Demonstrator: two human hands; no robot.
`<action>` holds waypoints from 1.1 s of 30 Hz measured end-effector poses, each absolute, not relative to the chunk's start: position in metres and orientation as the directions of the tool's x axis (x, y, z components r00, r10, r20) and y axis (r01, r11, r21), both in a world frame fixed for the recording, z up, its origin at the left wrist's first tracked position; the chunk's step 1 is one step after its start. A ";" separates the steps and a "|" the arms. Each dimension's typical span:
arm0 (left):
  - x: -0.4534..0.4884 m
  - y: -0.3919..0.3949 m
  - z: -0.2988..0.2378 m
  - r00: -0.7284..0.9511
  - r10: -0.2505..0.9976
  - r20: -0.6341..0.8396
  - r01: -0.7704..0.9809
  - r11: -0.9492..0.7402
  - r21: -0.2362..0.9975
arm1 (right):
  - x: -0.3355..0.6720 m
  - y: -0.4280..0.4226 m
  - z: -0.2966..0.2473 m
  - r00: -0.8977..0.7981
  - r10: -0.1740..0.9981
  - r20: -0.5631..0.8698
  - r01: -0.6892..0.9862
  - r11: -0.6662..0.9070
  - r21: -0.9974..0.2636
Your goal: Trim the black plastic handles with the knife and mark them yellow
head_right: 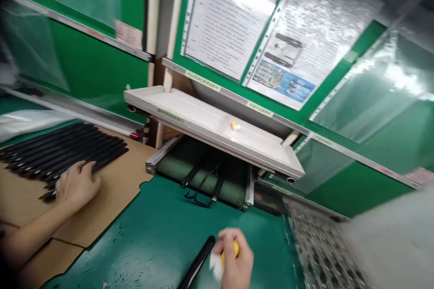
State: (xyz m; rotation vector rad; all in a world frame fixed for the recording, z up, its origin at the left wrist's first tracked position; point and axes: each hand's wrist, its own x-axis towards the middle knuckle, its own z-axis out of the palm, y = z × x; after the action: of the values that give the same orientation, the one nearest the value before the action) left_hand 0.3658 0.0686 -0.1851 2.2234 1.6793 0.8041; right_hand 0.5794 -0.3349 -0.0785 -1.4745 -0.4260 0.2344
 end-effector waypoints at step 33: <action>0.565 -0.112 -0.201 0.594 0.721 -0.356 0.248 0.257 0.934 | 0.677 -0.212 -0.136 0.941 0.336 -0.034 0.188 -0.604 -0.774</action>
State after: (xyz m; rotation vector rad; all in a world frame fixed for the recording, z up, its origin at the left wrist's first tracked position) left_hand 0.5653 -0.1124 -0.2014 1.3124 0.9332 0.3942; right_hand 0.6768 -0.2118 -0.1361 -2.2339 -0.3690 0.2210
